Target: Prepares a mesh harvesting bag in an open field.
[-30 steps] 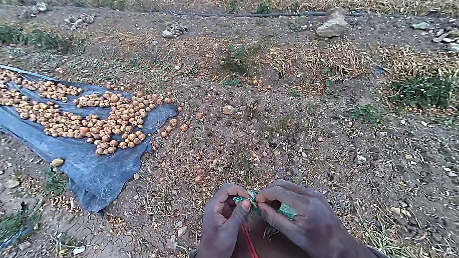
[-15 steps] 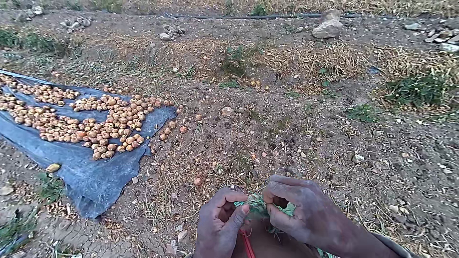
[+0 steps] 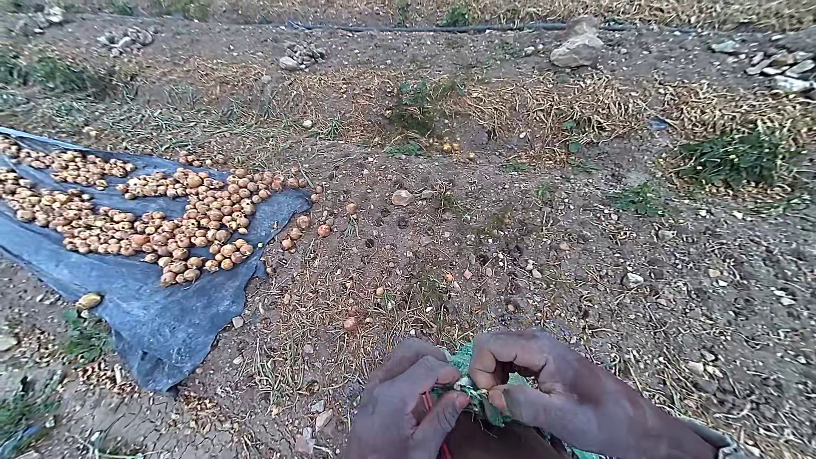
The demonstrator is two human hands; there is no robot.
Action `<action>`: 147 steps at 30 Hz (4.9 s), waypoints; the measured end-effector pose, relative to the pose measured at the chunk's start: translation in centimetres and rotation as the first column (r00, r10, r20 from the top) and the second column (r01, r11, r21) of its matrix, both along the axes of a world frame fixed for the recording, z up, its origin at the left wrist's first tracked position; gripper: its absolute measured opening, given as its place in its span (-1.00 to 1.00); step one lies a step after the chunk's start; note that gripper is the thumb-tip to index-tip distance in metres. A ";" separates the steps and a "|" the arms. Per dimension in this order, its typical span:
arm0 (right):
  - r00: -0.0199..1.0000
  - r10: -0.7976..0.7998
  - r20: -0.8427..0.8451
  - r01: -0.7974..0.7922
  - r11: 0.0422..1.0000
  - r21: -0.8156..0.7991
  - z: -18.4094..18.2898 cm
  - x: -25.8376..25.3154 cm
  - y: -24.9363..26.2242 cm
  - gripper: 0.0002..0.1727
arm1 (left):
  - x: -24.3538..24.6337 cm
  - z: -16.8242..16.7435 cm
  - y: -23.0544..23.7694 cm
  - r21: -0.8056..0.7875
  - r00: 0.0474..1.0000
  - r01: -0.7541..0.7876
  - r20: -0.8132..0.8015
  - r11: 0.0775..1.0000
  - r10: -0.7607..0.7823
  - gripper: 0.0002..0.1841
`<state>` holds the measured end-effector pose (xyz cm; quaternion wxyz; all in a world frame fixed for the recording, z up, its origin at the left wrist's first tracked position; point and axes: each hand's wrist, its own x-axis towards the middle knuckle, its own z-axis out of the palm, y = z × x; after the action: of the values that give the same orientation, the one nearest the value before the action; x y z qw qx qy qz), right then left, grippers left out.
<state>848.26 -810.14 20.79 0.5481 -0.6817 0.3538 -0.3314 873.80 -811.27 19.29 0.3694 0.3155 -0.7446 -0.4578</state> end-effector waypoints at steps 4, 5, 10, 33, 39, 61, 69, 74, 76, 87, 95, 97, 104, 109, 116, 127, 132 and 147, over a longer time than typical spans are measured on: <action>0.991 -0.017 -0.135 0.007 0.997 -0.075 0.5 -0.7 0.0 -0.80 | -0.6 0.2 0.0 -0.033 0.999 -0.032 -0.024 0.999 0.032 -0.83; 0.984 -0.007 -0.176 -0.010 0.995 -0.098 0.8 -0.9 0.1 -0.79 | -0.7 0.3 0.1 -0.034 0.999 -0.027 -0.028 0.999 0.026 -0.83; 0.970 -0.014 -0.244 -0.027 0.986 -0.165 2.1 -1.0 0.2 -0.78 | -1.0 0.5 0.1 0.051 0.997 0.064 -0.055 0.997 -0.061 -0.59; 0.950 -0.097 0.297 -0.065 0.869 0.491 1.6 0.7 0.8 -0.84 | -0.5 -0.4 0.3 0.102 1.000 0.012 0.004 0.995 -0.013 -0.81; 0.996 0.013 0.093 -0.034 0.971 0.235 3.1 0.7 0.0 -0.80 | -1.0 -0.4 0.3 0.084 0.988 0.083 -0.137 0.993 -0.071 -0.69; 0.999 0.025 0.023 -0.027 0.996 0.088 0.0 1.0 2.8 -0.60 | 0.1 -2.5 1.6 0.153 0.936 0.256 -0.285 0.954 -0.206 -0.78; 0.986 0.017 0.168 -0.036 0.993 0.109 -0.3 0.5 2.7 -0.60 | 1.0 -3.6 0.6 0.197 0.898 0.395 -0.291 0.897 -0.331 -0.66; 0.980 0.065 0.188 -0.074 0.996 0.039 0.6 0.3 2.0 -0.64 | 1.0 -1.1 -0.3 -0.008 0.963 0.268 -0.020 0.963 -0.268 -0.76; 0.942 0.048 0.331 -0.099 0.985 0.139 0.0 0.8 2.4 -0.63 | 1.0 -0.9 -0.4 -0.078 0.962 0.274 0.006 0.959 -0.274 -0.75; 0.827 -0.289 0.482 -0.108 0.760 0.641 0.2 2.2 5.0 -0.61 | 2.8 -1.6 1.1 0.076 0.940 0.335 -0.098 0.939 -0.328 -0.64; 0.886 0.194 0.422 -0.197 0.980 -0.037 1.2 1.3 1.4 -0.56 | 1.0 -0.7 -0.7 0.015 0.923 0.382 -0.048 0.924 -0.381 -0.68; 0.857 0.172 0.486 -0.262 0.957 0.123 1.5 0.8 1.5 -0.58 | 0.7 -0.4 -0.7 -0.032 0.923 0.381 -0.035 0.924 -0.382 -0.69; 0.943 -0.146 0.299 0.101 0.982 0.162 -2.3 -1.5 -2.6 -0.66 | 0.1 -0.8 -2.2 0.318 0.996 0.079 -0.074 0.945 -0.058 -0.64; 0.953 -0.027 -0.302 0.023 1.000 -0.018 -4.7 -4.6 -5.1 -0.28 | -0.6 -3.4 -9.1 0.543 0.941 -0.132 -0.194 0.829 0.277 -0.70; 0.763 -0.049 -0.644 0.082 0.996 0.022 -16.8 -9.8 -4.6 -0.58 | -2.6 -5.5 -12.5 0.822 0.651 -0.143 -0.341 0.551 0.678 -0.83; 0.910 -0.194 -0.367 0.355 0.822 0.446 -19.6 -18.2 -11.5 -0.77 | -0.9 -10.7 -12.8 0.834 0.477 -0.455 -0.067 0.311 0.876 -0.80; 0.934 -0.333 -0.132 0.331 0.663 0.671 -14.8 -13.0 -16.7 -0.67 | 0.0 -13.3 -9.2 0.806 0.391 -0.567 0.081 0.171 0.917 -0.67; 0.616 0.560 -0.554 -0.384 0.828 0.409 -25.2 -3.1 -4.7 -0.20 | -4.9 -10.8 -2.3 0.939 0.079 -0.238 -0.235 0.247 0.969 -0.60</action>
<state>845.12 -814.88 -4.43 0.5381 -0.7472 0.3669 0.1327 868.95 -813.58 8.48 0.6884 0.4772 0.0358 -0.5451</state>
